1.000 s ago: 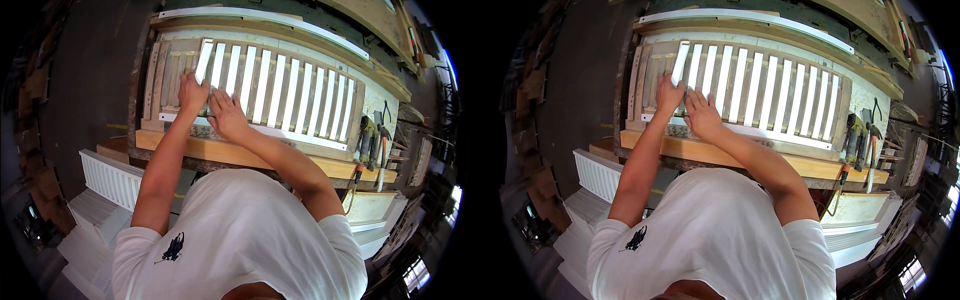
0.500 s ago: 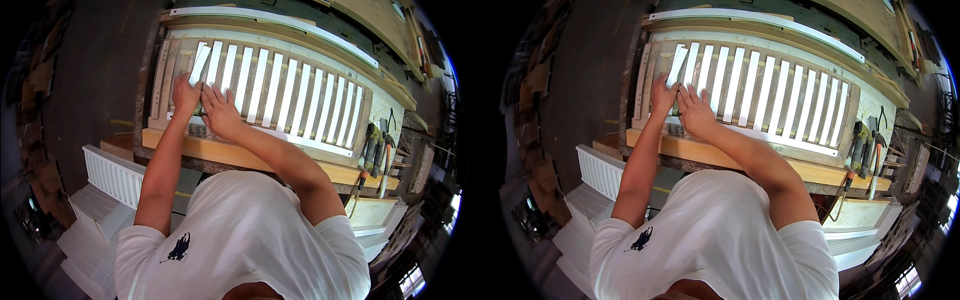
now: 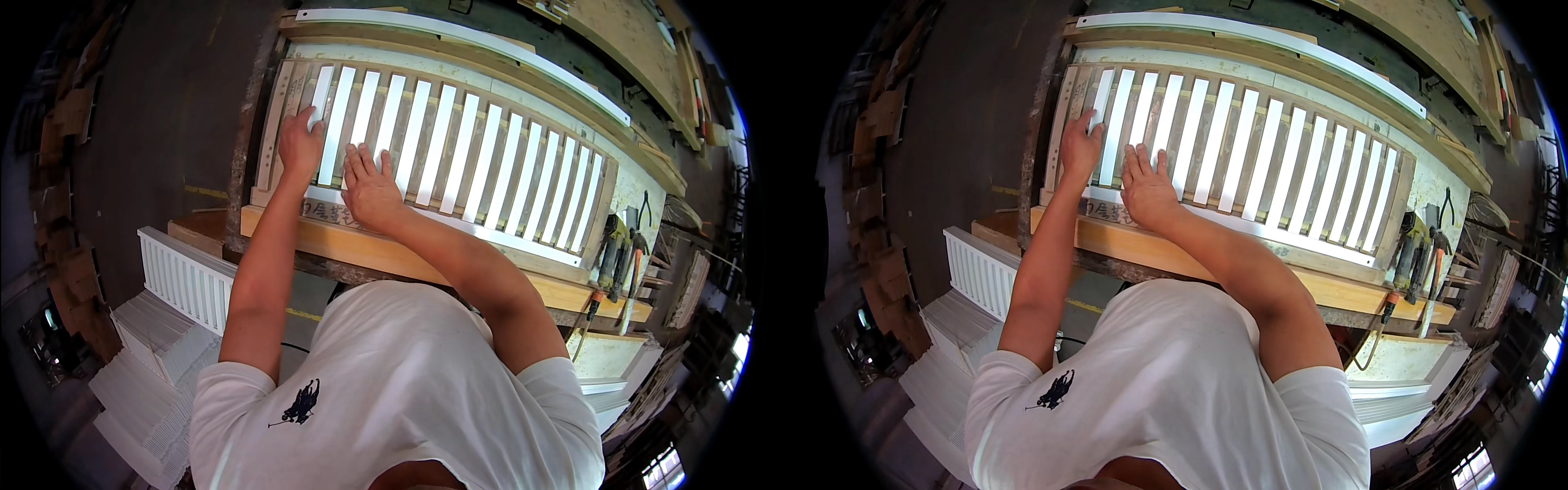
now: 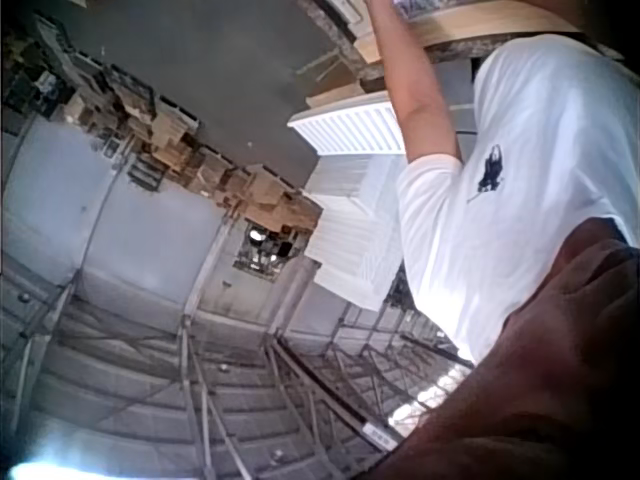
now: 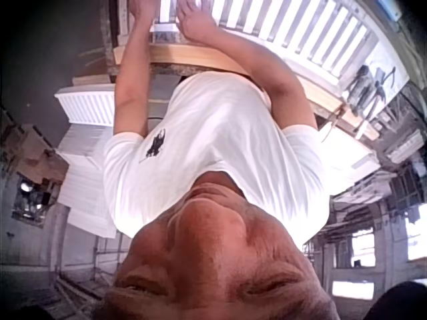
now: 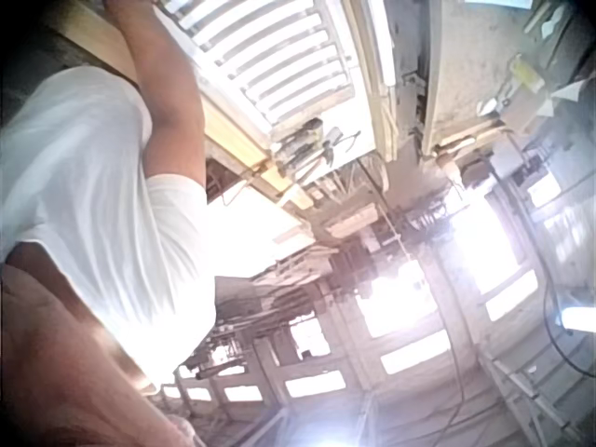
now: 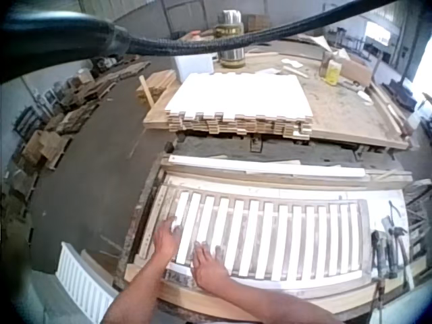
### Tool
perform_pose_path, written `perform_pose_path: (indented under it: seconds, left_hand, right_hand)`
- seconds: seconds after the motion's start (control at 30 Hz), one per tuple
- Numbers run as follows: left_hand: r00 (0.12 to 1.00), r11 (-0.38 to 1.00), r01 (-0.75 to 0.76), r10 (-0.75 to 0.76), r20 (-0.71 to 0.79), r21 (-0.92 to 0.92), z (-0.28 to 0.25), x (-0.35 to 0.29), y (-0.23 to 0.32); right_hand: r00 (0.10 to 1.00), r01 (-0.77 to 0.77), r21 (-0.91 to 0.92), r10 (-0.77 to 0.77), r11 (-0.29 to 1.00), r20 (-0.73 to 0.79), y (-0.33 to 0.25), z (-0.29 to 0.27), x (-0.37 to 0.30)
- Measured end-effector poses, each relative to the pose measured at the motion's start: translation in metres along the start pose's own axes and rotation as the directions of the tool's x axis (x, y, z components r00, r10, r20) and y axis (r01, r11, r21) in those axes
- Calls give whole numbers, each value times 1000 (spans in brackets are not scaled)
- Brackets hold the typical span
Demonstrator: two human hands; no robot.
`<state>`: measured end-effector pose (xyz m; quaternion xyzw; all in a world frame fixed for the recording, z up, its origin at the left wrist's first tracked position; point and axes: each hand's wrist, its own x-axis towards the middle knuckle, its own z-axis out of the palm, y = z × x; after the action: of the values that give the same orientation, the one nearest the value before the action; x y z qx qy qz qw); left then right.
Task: The person assembles white wooden slats into a panel frame using a pneumatic nail gun. They align the slats on a jig, secure them with nails, and then stack the completed panels on the floor.
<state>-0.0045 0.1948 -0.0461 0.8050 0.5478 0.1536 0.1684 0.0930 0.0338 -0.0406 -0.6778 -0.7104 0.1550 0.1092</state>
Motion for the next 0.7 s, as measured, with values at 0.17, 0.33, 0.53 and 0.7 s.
perform_pose_path:
  seconds: [0.17,0.33,0.53,0.7]
  left_hand:
    - [984,989,-135,142,-104,66,11,1,-9]
    - [948,964,-238,256,-190,116,18,-9,-16]
    - [985,978,-166,159,62,130,8,-3,-14]
    - [932,903,-349,362,-8,249,19,39,18]
  right_hand:
    - [1000,2,4,-2,1000,8,0,0,0]
    - [1000,-1,27,0,1000,19,2,-2,-2]
    - [1000,-8,21,8,1000,21,3,0,-2]
    - [1000,12,66,-10,998,-29,0,-2,-3]
